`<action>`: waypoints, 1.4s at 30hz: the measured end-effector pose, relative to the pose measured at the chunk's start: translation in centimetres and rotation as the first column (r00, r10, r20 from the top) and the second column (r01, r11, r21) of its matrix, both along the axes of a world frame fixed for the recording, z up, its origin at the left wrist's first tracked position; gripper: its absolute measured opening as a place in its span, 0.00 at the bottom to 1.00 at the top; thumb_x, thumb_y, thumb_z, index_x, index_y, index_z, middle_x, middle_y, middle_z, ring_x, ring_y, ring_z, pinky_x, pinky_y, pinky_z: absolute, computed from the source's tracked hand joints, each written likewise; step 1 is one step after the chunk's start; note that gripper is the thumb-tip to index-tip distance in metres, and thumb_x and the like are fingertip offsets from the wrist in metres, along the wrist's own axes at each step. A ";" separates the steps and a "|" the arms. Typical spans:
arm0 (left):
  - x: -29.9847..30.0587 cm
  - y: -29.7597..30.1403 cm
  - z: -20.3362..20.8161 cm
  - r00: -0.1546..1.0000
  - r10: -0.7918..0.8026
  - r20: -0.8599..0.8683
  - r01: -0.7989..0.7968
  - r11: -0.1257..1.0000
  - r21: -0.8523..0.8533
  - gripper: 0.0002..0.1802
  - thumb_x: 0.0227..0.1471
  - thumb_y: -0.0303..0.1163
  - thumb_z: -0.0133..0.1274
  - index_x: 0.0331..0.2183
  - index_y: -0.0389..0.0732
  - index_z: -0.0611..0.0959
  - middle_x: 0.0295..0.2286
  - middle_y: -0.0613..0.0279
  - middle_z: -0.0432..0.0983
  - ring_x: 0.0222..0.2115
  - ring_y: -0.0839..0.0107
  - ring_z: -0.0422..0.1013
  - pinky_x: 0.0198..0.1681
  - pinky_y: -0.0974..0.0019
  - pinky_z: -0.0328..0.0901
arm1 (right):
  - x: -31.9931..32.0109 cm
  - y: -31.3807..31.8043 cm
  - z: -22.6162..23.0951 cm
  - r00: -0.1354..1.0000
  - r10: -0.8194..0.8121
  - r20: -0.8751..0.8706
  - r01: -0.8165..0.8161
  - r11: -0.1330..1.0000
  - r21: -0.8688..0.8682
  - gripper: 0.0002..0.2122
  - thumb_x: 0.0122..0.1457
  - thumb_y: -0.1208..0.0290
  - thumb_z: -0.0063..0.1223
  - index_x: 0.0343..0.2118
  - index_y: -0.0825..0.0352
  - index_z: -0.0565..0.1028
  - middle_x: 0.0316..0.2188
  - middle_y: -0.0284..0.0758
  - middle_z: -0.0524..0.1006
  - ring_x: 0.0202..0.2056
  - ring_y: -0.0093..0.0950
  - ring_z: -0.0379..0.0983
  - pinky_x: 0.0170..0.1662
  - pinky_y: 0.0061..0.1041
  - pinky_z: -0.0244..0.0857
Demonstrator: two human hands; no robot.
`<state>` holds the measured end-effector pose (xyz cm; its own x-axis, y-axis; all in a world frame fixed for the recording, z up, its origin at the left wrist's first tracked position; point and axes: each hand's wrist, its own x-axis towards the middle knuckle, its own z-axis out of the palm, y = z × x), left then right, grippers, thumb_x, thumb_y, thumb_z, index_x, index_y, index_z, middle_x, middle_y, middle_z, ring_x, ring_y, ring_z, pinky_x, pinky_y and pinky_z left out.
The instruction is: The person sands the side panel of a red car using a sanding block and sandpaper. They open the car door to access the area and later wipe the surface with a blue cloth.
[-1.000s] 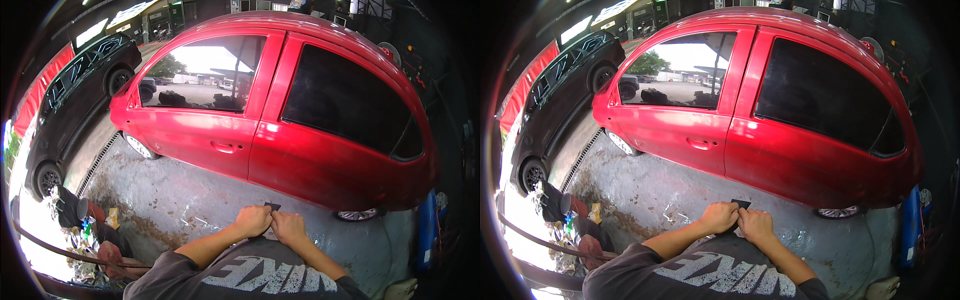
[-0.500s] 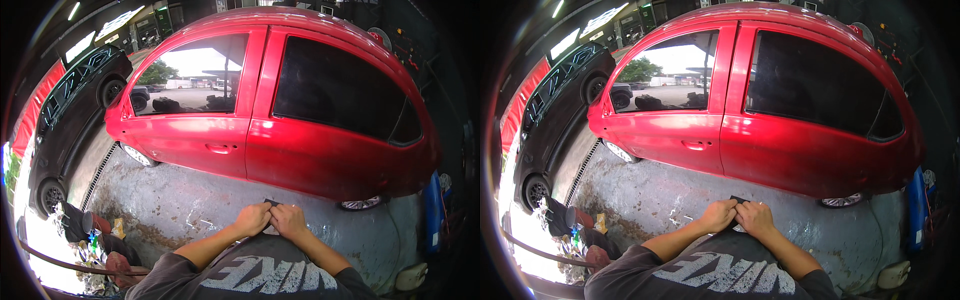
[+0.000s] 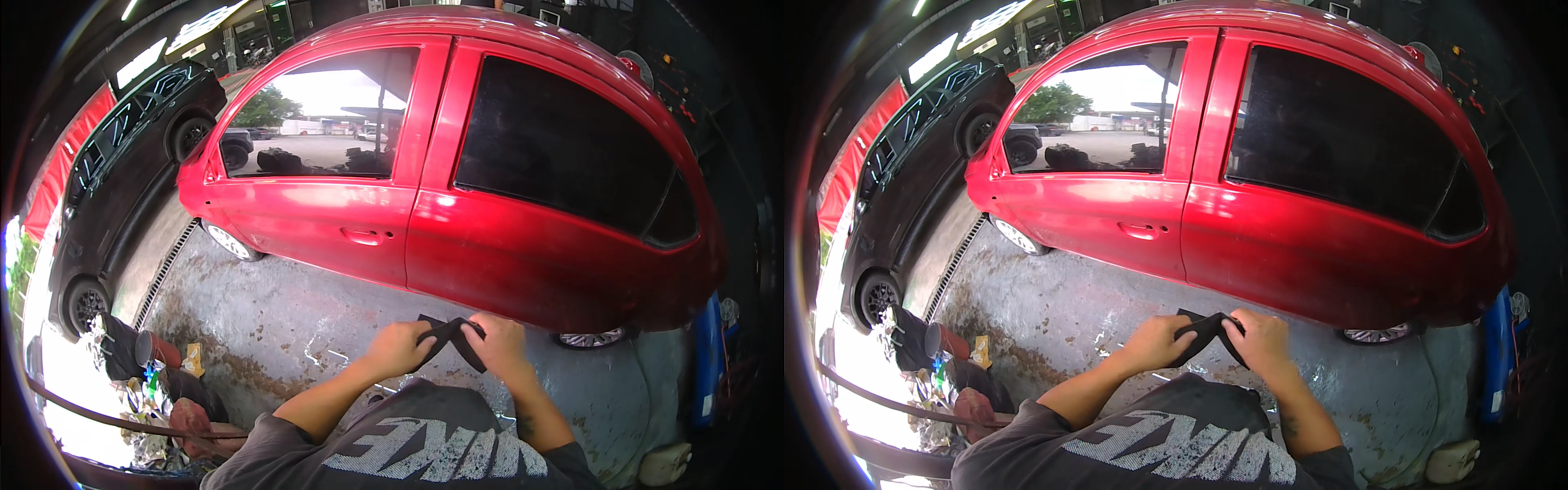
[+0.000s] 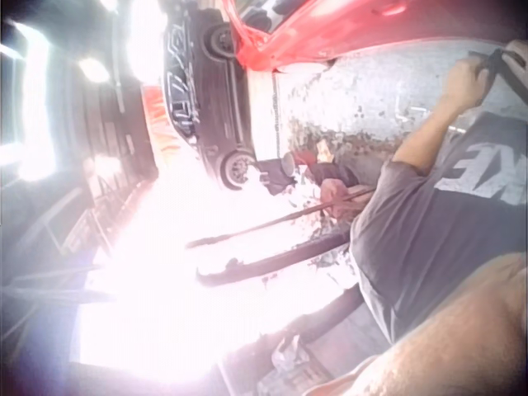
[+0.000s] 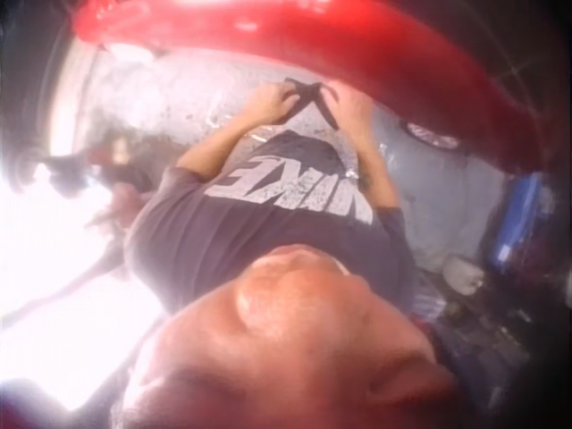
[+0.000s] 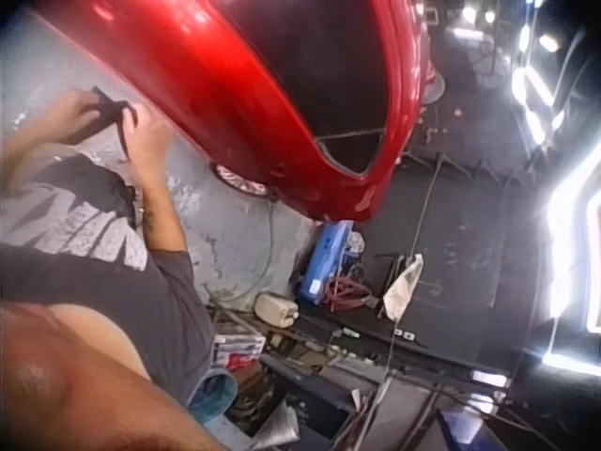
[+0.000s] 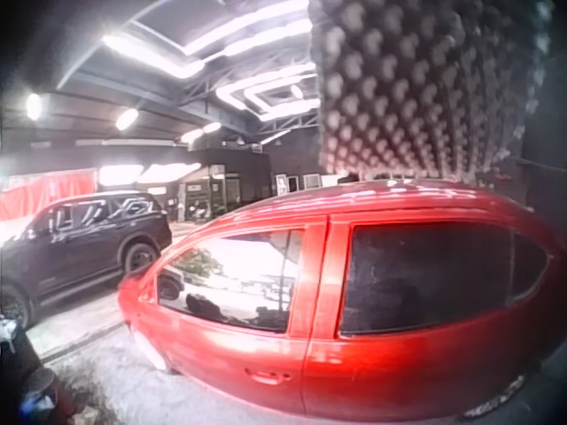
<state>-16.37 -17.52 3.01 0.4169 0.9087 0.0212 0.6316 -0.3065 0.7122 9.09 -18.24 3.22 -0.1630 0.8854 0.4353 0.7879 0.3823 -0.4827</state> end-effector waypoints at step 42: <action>2.2 0.3 -11.3 0.768 0.580 0.270 -0.572 0.812 -0.118 0.24 0.78 0.41 0.47 0.34 0.30 0.77 0.26 0.35 0.74 0.27 0.47 0.69 0.37 0.45 0.66 | 1.1 -2.6 -10.4 0.791 -0.366 -0.491 0.281 0.929 -0.240 0.19 0.79 0.58 0.51 0.38 0.72 0.77 0.29 0.52 0.79 0.30 0.48 0.78 0.38 0.44 0.70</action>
